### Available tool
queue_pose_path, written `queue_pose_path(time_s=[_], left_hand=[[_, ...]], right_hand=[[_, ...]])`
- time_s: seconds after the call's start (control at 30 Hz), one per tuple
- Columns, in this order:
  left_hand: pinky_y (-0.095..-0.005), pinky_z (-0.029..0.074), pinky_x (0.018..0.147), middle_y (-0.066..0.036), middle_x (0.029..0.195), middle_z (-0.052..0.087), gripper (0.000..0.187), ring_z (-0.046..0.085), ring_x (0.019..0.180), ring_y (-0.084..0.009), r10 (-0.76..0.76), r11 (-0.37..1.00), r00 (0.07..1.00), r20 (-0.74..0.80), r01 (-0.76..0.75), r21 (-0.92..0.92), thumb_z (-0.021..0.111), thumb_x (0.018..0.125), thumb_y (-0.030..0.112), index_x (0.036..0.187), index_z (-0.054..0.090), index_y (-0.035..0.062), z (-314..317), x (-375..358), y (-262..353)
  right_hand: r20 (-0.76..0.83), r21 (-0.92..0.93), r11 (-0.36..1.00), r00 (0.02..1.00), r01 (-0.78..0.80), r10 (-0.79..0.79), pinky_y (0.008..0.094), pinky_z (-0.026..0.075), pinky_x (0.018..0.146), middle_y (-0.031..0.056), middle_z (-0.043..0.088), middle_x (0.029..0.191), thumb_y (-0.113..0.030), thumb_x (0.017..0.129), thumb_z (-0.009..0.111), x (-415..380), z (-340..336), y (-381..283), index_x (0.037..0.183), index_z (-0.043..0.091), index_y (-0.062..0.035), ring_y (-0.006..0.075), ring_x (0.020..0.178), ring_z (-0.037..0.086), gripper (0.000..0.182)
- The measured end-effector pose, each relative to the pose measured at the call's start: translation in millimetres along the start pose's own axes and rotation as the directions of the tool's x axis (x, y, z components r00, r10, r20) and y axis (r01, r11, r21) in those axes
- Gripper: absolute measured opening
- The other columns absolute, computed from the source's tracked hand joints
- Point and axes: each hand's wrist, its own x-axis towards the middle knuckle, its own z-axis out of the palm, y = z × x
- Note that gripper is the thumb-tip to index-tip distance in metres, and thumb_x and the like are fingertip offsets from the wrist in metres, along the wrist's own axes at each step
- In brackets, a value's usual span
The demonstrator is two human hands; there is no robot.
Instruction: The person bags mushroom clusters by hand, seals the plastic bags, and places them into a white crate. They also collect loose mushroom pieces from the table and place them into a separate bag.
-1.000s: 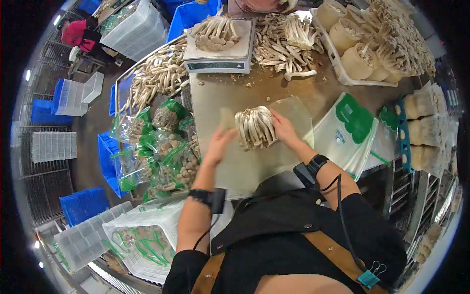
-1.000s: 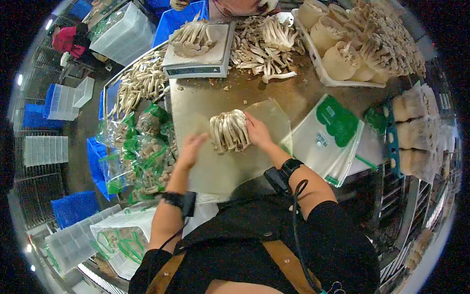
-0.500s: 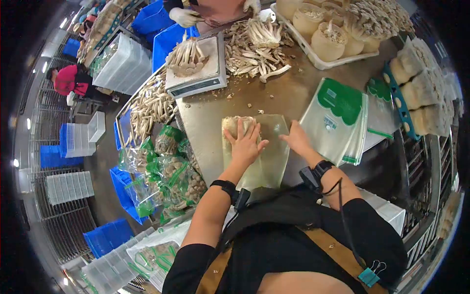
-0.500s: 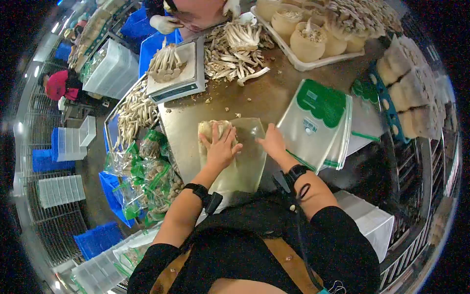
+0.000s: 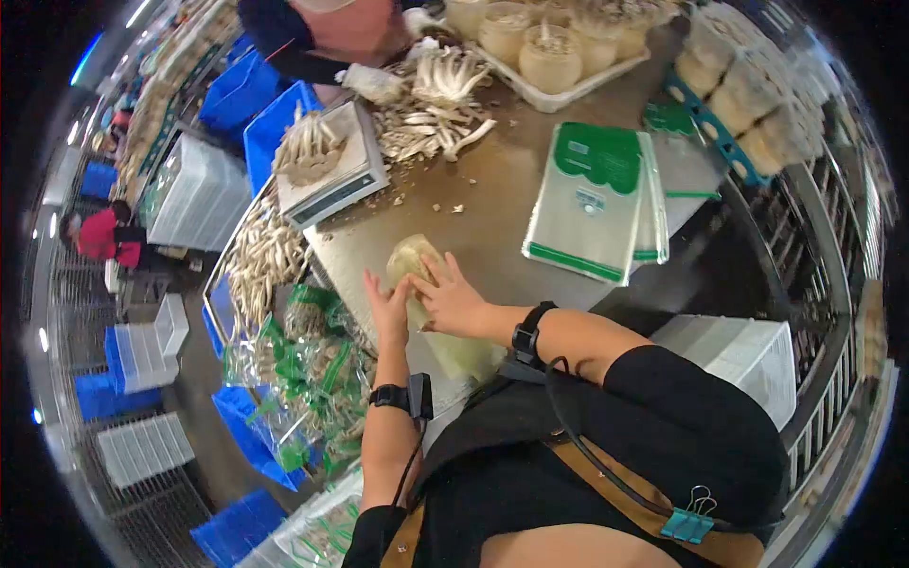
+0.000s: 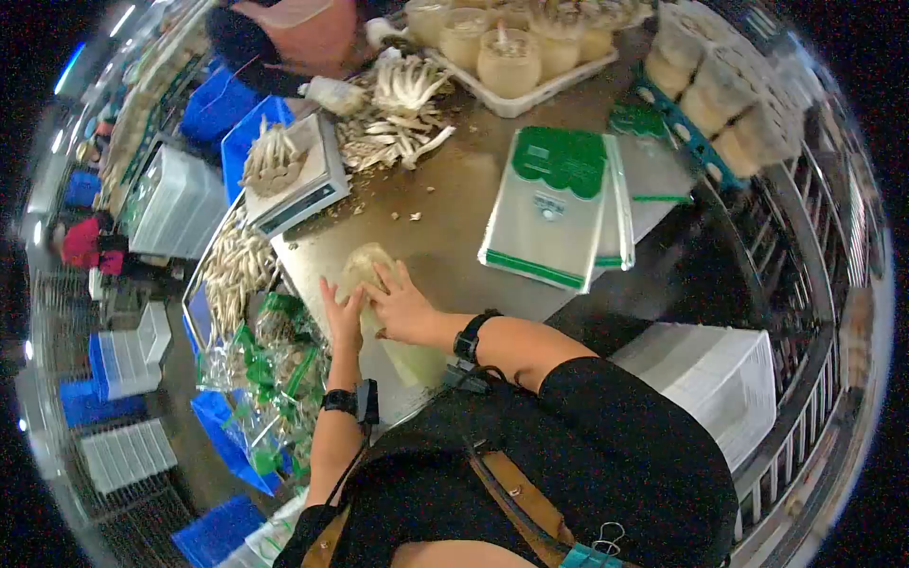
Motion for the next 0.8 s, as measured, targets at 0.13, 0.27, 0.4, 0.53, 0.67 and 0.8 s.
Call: queue_pose_path(time_s=[0.13,0.27,0.4,0.53,0.67,0.8], left_hand=[[-0.0359,0.046,0.082,-0.021,0.115,0.055,0.069,0.057,0.1,-0.0273,-0.366,0.884,0.93,-0.035,0.359,0.299,0.073,0.075,0.032,0.127,0.042,-0.0024,6.2,9.7,-3.9],[-0.0345,0.047,0.078,-0.02,0.107,0.058,0.073,0.059,0.092,-0.0278,-0.222,0.973,0.961,0.163,0.208,0.103,0.074,0.072,0.039,0.115,0.045,-0.0126,18.2,19.6,-7.5],[-0.0332,0.047,0.077,-0.02,0.112,0.054,0.076,0.057,0.094,-0.0256,-0.191,0.962,0.98,0.061,0.175,0.21,0.076,0.07,0.034,0.119,0.039,-0.0099,42.1,31.2,-25.5],[-0.0312,0.047,0.078,-0.017,0.11,0.052,0.075,0.055,0.095,-0.023,-0.125,0.986,0.983,0.136,0.108,0.124,0.078,0.069,0.026,0.121,0.034,-0.0056,57.9,3.3,5.6],[-0.0311,0.047,0.078,-0.014,0.107,0.053,0.069,0.056,0.093,-0.0212,-0.095,0.995,0.957,0.273,0.095,0.013,0.076,0.071,0.019,0.121,0.034,-0.0019,70.3,-15.5,11.4],[-0.0307,0.048,0.08,-0.012,0.109,0.054,0.066,0.056,0.094,-0.0195,-0.129,0.982,0.928,0.35,0.169,-0.086,0.074,0.072,0.016,0.123,0.035,-0.0002,93.7,-47.6,24.2]], right_hand=[[-0.027,0.521,0.853,0.999,-0.015,0.034,0.0469,0.036,0.098,0.0169,0.047,0.127,-0.033,0.081,0.056,-25.9,-14.7,35.0,0.115,0.054,0.0016,0.0356,0.123,0.038,0.048],[-0.33,-0.022,0.818,0.777,-0.575,0.537,0.0431,0.045,0.086,0.0212,0.055,0.104,-0.01,0.075,0.052,-141.2,7.2,112.2,0.098,0.053,0.0024,0.0328,0.098,0.054,0.026],[-0.371,-0.196,0.84,0.831,-0.507,0.415,0.0397,0.051,0.072,0.0199,0.057,0.092,-0.007,0.075,0.052,-184.8,43.0,153.2,0.087,0.055,0.0002,0.0297,0.091,0.058,0.015],[-0.174,-0.178,0.801,0.82,-0.571,0.545,0.0371,0.052,0.063,0.0173,0.062,0.086,-0.006,0.074,0.053,-175.2,19.6,174.1,0.082,0.06,0.0004,0.0294,0.08,0.061,0.012],[0.024,-0.264,0.837,0.864,-0.48,0.503,0.0387,0.052,0.062,0.0125,0.062,0.073,-0.007,0.072,0.056,-157.9,5.1,182.6,0.07,0.062,-0.0033,0.0292,0.074,0.063,0.008],[0.206,-0.28,0.892,0.885,-0.355,0.417,0.0408,0.052,0.062,0.0121,0.064,0.072,-0.009,0.074,0.055,-162.5,-9.1,180.6,0.074,0.065,-0.0052,0.0299,0.067,0.063,0.011]])
